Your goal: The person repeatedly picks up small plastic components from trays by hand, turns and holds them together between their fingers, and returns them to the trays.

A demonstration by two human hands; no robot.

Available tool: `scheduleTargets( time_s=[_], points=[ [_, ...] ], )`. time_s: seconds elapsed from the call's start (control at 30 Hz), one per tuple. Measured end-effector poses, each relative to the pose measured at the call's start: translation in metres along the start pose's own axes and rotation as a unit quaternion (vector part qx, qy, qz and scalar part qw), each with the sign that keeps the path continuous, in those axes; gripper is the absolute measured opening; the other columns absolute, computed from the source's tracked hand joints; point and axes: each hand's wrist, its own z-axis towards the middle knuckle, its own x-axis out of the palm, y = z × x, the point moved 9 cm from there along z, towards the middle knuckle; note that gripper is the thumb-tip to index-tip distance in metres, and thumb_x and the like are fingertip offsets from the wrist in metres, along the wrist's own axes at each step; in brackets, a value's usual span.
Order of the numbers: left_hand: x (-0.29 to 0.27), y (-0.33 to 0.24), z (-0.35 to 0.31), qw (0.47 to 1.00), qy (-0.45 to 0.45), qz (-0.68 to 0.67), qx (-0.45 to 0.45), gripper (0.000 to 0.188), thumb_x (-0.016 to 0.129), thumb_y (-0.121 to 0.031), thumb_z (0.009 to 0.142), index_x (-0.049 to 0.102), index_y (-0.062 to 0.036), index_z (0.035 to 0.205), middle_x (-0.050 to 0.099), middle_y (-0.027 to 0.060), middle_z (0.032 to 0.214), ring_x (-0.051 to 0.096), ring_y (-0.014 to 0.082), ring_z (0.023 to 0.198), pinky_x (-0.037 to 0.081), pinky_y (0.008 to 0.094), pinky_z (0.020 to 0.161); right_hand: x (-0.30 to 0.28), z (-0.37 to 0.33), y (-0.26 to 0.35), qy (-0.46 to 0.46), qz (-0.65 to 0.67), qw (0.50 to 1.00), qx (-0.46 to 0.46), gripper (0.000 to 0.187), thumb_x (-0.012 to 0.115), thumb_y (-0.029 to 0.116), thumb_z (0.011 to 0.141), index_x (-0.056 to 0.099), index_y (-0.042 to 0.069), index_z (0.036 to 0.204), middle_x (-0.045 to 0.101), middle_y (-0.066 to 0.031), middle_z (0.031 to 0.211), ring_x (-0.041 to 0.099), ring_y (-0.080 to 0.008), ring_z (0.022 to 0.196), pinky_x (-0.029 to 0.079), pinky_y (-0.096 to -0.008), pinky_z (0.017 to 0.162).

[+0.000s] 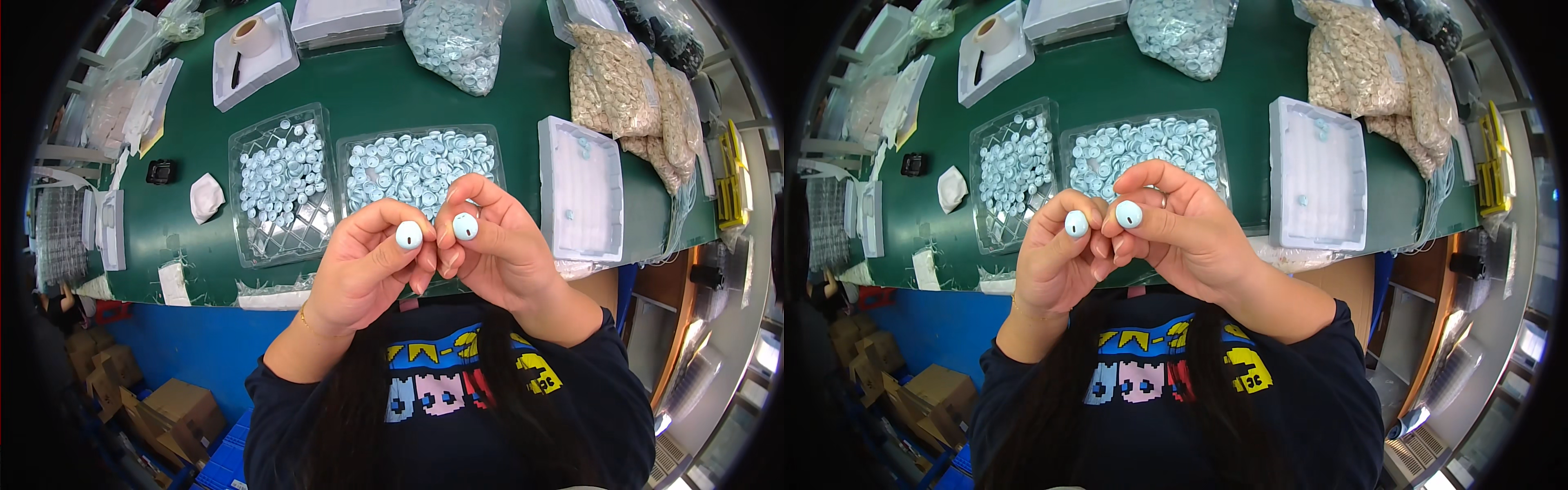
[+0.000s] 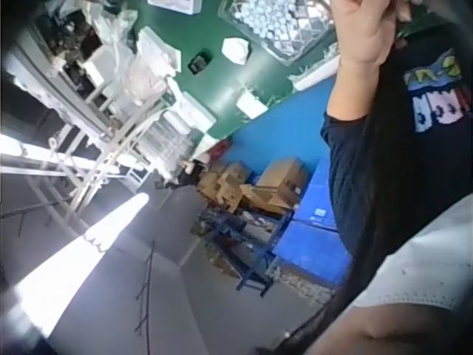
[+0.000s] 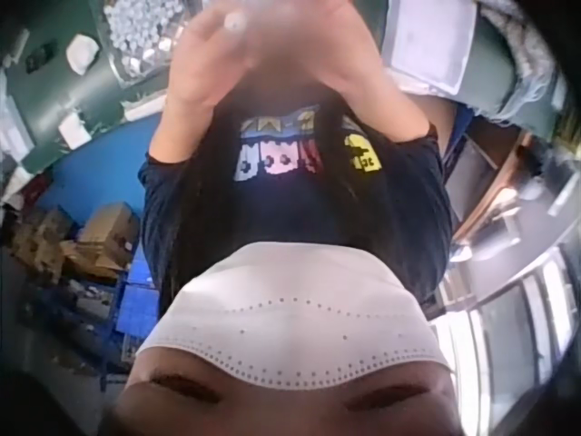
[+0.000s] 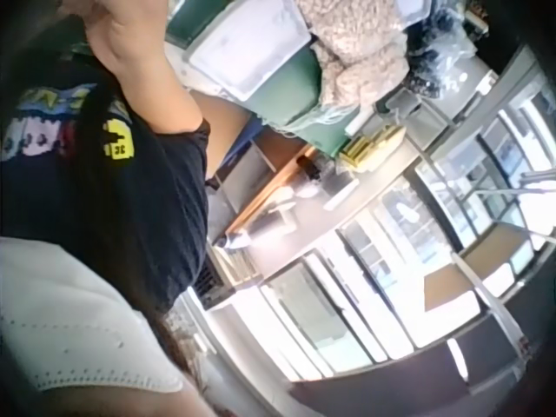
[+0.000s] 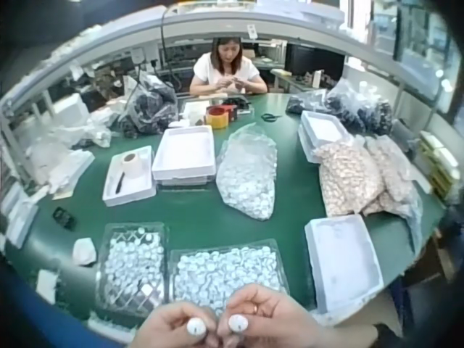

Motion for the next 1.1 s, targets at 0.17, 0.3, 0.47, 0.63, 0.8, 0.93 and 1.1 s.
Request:
scheduleTargets(
  time_s=[0.17, 0.3, 0.47, 0.63, 0.8, 0.93, 1.1],
  points=[
    [0.002, -0.004, 0.000, 0.999, 0.017, 0.030, 0.020, 0.013, 0.051, -0.010, 0.090, 0.054, 0.0004, 0.097, 0.058, 0.0087, 0.079, 0.053, 0.0126, 0.065, 0.044, 0.0233, 0.058, -0.002, 0.000, -0.004, -0.007, 0.027, 0.999, 0.018, 0.020, 0.054, 0.001, 0.086, 0.049, 0.003, 0.105, 0.062, -0.0122, 0.087, 0.063, -0.0160, 0.073, 0.053, -0.0247, 0.065],
    [0.003, -0.004, 0.000, 0.999, 0.019, 0.033, 0.021, 0.013, 0.051, -0.010, 0.090, 0.054, 0.0005, 0.097, 0.058, 0.0089, 0.079, 0.053, 0.0127, 0.065, 0.045, 0.0233, 0.058, -0.003, 0.000, -0.005, -0.008, 0.029, 0.999, 0.020, 0.020, 0.054, 0.001, 0.086, 0.049, 0.003, 0.105, 0.062, -0.0122, 0.087, 0.064, -0.0159, 0.072, 0.053, -0.0247, 0.065],
    [0.003, -0.005, 0.000, 0.998, 0.019, 0.042, 0.031, 0.014, 0.050, -0.010, 0.090, 0.054, 0.0012, 0.097, 0.060, 0.0111, 0.084, 0.057, 0.0142, 0.066, 0.046, 0.0233, 0.059, -0.007, 0.000, -0.003, -0.007, 0.008, 1.000, 0.005, 0.018, 0.056, 0.002, 0.086, 0.051, 0.003, 0.103, 0.063, -0.0120, 0.086, 0.063, -0.0147, 0.072, 0.052, -0.0238, 0.065],
    [-0.023, 0.012, 0.001, 0.997, -0.066, 0.032, -0.031, 0.021, 0.048, -0.006, 0.089, 0.053, 0.0043, 0.106, 0.061, 0.0144, 0.092, 0.062, 0.0187, 0.074, 0.050, 0.0266, 0.066, -0.006, -0.003, 0.030, -0.035, -0.379, 0.906, -0.182, 0.011, 0.058, -0.002, 0.080, 0.060, 0.001, 0.091, 0.064, -0.0111, 0.090, 0.061, -0.0165, 0.072, 0.047, -0.0252, 0.066],
    [-0.076, 0.006, -0.008, 0.983, -0.163, -0.068, -0.041, 0.045, 0.042, 0.009, 0.071, 0.050, 0.0082, 0.115, 0.058, 0.0177, 0.104, 0.059, 0.0251, 0.092, 0.049, 0.0321, 0.082, 0.004, -0.007, 0.051, -0.061, -0.625, 0.709, -0.320, 0.016, 0.057, -0.007, 0.075, 0.065, 0.002, 0.085, 0.064, -0.0088, 0.091, 0.059, -0.0179, 0.082, 0.045, -0.0266, 0.067],
    [-0.110, -0.091, -0.016, 0.884, -0.252, 0.330, 0.215, 0.034, 0.049, 0.003, 0.072, 0.060, 0.0037, 0.103, 0.058, 0.0156, 0.110, 0.055, 0.0268, 0.101, 0.042, 0.0339, 0.088, -0.019, -0.009, 0.080, -0.114, -0.590, 0.722, -0.343, 0.016, 0.056, -0.006, 0.076, 0.065, 0.003, 0.086, 0.064, -0.0085, 0.090, 0.059, -0.0182, 0.082, 0.045, -0.0267, 0.066],
    [-0.066, -0.089, 0.008, 0.579, -0.246, 0.745, 0.223, 0.015, 0.061, -0.013, 0.074, 0.066, -0.0143, 0.089, 0.054, 0.0052, 0.116, 0.046, 0.0263, 0.111, 0.025, 0.0434, 0.098, -0.035, 0.006, 0.086, -0.171, -0.727, 0.622, -0.236, 0.012, 0.057, 0.002, 0.078, 0.065, 0.005, 0.086, 0.062, -0.0071, 0.087, 0.057, -0.0196, 0.079, 0.045, -0.0296, 0.066]
  ],
)
